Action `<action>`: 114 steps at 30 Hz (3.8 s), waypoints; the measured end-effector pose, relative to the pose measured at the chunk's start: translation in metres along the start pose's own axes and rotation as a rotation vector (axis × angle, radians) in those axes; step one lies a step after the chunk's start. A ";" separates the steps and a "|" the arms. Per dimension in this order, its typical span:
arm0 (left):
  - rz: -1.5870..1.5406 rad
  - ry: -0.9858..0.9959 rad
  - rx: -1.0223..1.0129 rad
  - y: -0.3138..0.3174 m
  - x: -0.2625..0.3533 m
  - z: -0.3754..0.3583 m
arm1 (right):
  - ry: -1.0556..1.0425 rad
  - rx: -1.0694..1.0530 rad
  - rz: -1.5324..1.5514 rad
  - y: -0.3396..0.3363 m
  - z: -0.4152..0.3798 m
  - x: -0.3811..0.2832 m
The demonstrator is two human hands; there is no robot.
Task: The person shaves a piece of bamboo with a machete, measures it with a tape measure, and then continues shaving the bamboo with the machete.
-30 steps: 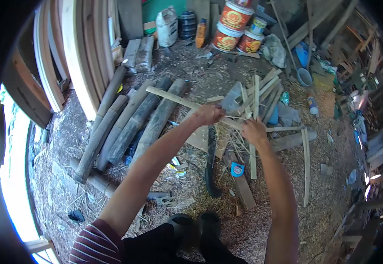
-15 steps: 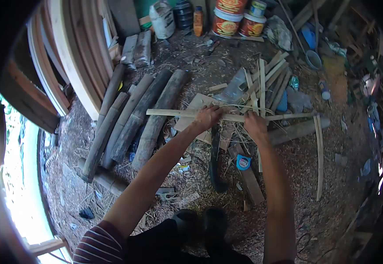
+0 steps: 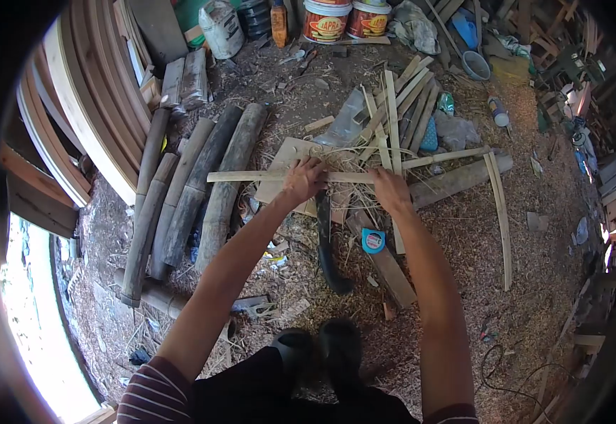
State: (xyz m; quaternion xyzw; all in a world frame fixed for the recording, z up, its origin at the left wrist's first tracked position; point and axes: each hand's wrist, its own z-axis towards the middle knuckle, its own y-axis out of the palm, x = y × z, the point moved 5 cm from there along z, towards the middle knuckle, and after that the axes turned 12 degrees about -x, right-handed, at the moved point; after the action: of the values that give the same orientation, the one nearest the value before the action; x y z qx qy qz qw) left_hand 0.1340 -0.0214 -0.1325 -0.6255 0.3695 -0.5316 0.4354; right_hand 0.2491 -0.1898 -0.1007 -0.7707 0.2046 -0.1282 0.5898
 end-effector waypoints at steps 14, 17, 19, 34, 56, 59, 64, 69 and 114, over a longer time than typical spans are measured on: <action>-0.260 0.635 -0.097 0.060 0.113 -0.032 | -0.201 -0.042 0.135 0.028 -0.111 -0.038; -0.365 0.550 -0.130 0.059 0.109 -0.030 | -0.156 -0.103 0.126 0.039 -0.115 -0.043; -0.404 0.521 -0.175 0.057 0.106 -0.032 | -0.142 -0.108 0.154 0.048 -0.113 -0.042; -0.782 0.100 0.024 0.000 0.017 -0.035 | -0.482 0.121 0.125 -0.049 -0.042 -0.083; -0.966 -0.602 0.488 -0.061 -0.221 -0.179 | -0.039 0.004 0.450 -0.036 0.070 -0.160; -1.093 -0.842 0.525 -0.080 -0.211 -0.188 | -0.021 0.066 0.486 -0.043 0.067 -0.145; -0.934 -0.917 0.531 -0.079 -0.214 -0.193 | 0.068 0.072 0.388 -0.014 0.072 -0.103; -0.836 -0.959 0.525 -0.085 -0.204 -0.186 | 0.000 0.105 0.309 -0.006 0.078 -0.097; -0.920 -0.885 0.541 -0.049 -0.233 -0.176 | 0.192 0.133 0.302 -0.011 0.011 -0.011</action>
State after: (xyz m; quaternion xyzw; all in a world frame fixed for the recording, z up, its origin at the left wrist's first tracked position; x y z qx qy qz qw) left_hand -0.0773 0.1842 -0.1566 -0.7461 -0.2911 -0.4305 0.4163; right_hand 0.2460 -0.1726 -0.0924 -0.6749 0.3642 -0.1243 0.6296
